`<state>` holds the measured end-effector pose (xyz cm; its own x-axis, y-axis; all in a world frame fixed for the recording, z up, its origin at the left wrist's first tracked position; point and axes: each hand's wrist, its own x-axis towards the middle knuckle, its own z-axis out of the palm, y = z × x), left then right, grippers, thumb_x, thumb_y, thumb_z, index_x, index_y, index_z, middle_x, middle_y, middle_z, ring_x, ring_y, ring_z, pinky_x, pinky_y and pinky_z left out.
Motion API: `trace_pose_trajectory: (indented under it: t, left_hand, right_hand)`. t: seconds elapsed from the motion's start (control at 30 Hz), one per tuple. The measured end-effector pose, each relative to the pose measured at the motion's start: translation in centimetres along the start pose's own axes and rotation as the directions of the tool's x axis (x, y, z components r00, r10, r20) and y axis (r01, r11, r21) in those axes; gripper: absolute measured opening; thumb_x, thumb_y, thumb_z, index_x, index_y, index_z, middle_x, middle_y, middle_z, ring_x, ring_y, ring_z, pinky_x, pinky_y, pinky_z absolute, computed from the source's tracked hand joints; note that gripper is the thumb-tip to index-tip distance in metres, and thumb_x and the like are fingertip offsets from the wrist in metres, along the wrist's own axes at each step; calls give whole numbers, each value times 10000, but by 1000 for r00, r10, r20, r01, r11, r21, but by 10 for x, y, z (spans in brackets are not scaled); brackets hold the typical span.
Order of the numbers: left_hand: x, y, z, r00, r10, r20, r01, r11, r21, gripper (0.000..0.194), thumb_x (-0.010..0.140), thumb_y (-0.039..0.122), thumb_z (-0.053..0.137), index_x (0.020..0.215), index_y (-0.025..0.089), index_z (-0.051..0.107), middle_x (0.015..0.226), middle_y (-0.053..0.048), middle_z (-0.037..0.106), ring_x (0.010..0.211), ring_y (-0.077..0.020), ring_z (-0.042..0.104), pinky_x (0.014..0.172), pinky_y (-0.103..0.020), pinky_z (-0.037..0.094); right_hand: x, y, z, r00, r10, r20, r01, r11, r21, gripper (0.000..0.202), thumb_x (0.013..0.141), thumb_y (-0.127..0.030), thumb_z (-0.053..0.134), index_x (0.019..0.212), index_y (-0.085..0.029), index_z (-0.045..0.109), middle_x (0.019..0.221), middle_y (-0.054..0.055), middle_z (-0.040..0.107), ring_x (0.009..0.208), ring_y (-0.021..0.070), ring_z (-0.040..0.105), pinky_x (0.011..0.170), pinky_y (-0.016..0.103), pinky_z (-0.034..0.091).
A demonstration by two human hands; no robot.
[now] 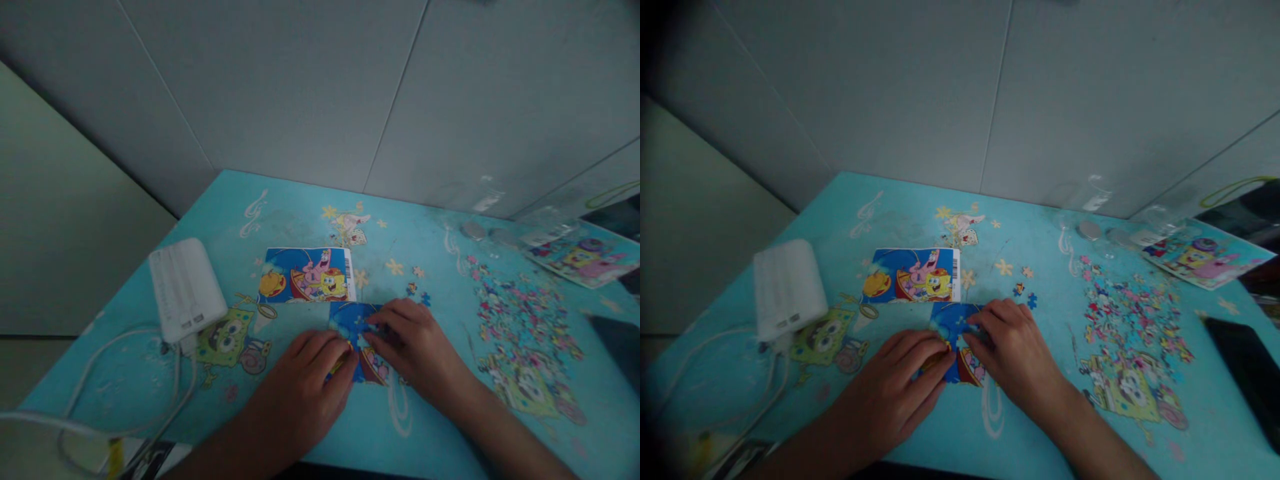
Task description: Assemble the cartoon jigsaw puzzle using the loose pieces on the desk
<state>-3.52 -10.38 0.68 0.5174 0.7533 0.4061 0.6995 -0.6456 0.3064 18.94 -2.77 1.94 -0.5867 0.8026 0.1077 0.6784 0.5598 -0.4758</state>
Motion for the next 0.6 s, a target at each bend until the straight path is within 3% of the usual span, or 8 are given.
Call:
trace_pose_trajectory:
  t: [0.3,0.6]
  left_hand:
    - [1,0,1,1000,-4,-2,4,1000,10,260,973,160,553,1207,136,664,1138,-101,670,1076,-267,606,924,-453,553]
    - [0,0,1,1000,-15,-12,15,1000,-8,252,964,151,560,1189,132,671,1119,-99,668,1059,-264,606,915,-451,556]
  right_hand:
    - [-1,0,1,998,-53,-26,51,995,-85,206,980,-266,637,1171,-225,704,1020,79,684,919,247,620,820,414,471]
    - [-3,-9,0,986,-164,-16,159,973,-165,197,1012,-251,590,1133,-215,742,1051,79,704,925,228,614,814,406,434]
